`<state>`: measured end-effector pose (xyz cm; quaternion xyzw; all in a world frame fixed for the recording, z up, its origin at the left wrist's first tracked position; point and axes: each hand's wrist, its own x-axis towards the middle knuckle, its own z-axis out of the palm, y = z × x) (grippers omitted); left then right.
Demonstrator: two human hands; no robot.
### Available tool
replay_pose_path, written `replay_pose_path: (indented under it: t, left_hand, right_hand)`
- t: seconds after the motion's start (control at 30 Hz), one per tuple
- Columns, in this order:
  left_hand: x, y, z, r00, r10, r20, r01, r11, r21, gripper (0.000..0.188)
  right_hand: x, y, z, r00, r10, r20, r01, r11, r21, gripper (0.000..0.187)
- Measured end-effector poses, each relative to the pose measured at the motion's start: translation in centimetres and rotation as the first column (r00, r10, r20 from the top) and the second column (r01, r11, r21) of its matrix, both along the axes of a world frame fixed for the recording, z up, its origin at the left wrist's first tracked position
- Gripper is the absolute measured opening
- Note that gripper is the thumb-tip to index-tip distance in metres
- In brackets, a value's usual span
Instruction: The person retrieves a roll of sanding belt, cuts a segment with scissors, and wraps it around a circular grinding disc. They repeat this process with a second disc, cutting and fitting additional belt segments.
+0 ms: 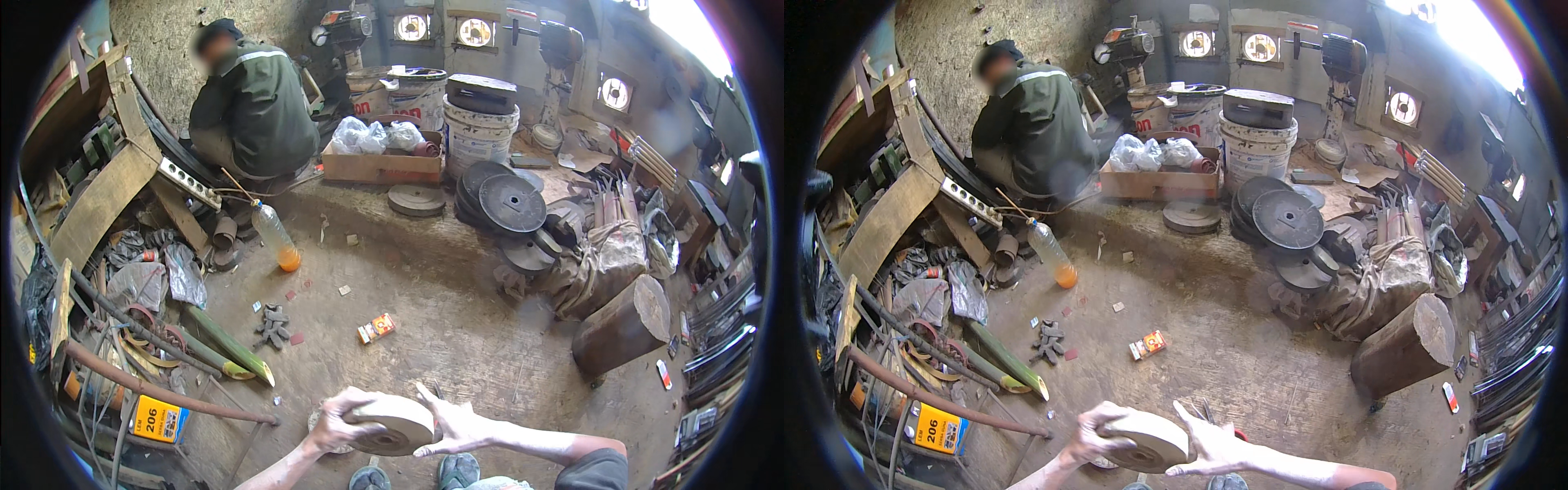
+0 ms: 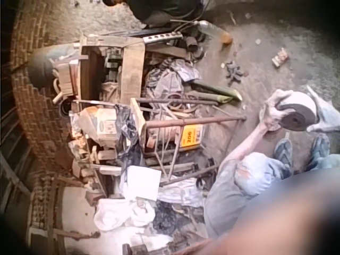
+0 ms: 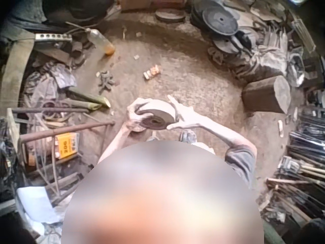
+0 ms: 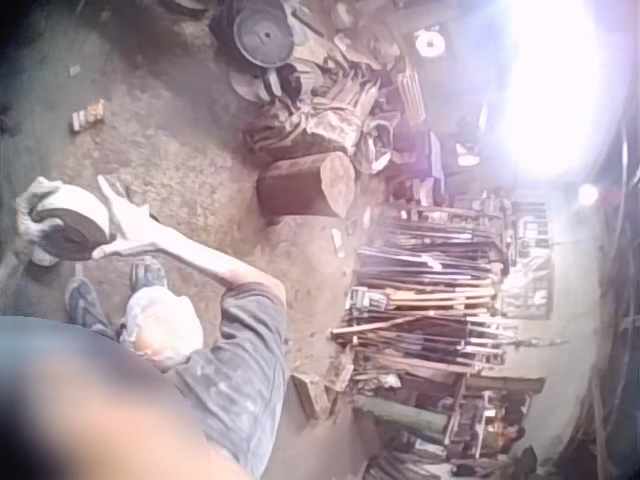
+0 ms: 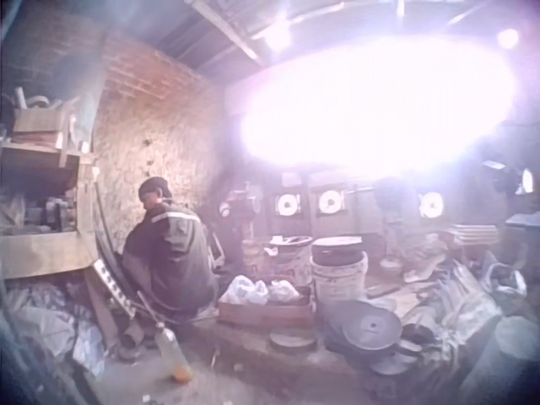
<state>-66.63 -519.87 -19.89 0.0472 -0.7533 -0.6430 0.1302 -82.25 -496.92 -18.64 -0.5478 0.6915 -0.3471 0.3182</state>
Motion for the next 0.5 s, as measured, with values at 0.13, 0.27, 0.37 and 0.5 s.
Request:
replay_pose_path:
  t: [0.13, 0.27, 0.37, 0.5]
  left_hand:
    - [1.0, -1.6, 0.9, 0.988, 0.139, -0.071, -0.140, 0.990, -0.010, 0.060]
    - [1.6, -1.2, 3.8, 0.995, -0.086, 0.058, 0.100, 0.638, -0.764, 0.095]
    - [1.0, 1.1, 4.7, 0.873, -0.390, 0.293, 0.465, 0.480, -0.744, 0.089]
    - [0.9, 2.6, 5.6, 0.875, -0.242, 0.419, 0.458, 0.695, -0.555, 0.077]
  right_hand:
    - [-1.2, -0.2, -3.7, 0.934, 0.192, 0.301, -0.301, 0.878, 0.372, 0.065]
    - [1.4, -0.9, -3.0, 0.964, 0.263, 0.018, -0.263, 0.951, 0.162, 0.051]
    - [3.5, -2.3, 0.0, 0.955, 0.263, -0.140, -0.243, 0.959, 0.145, 0.045]
    - [2.9, -3.7, 4.5, 0.973, 0.224, -0.052, -0.227, 0.908, -0.351, 0.055]
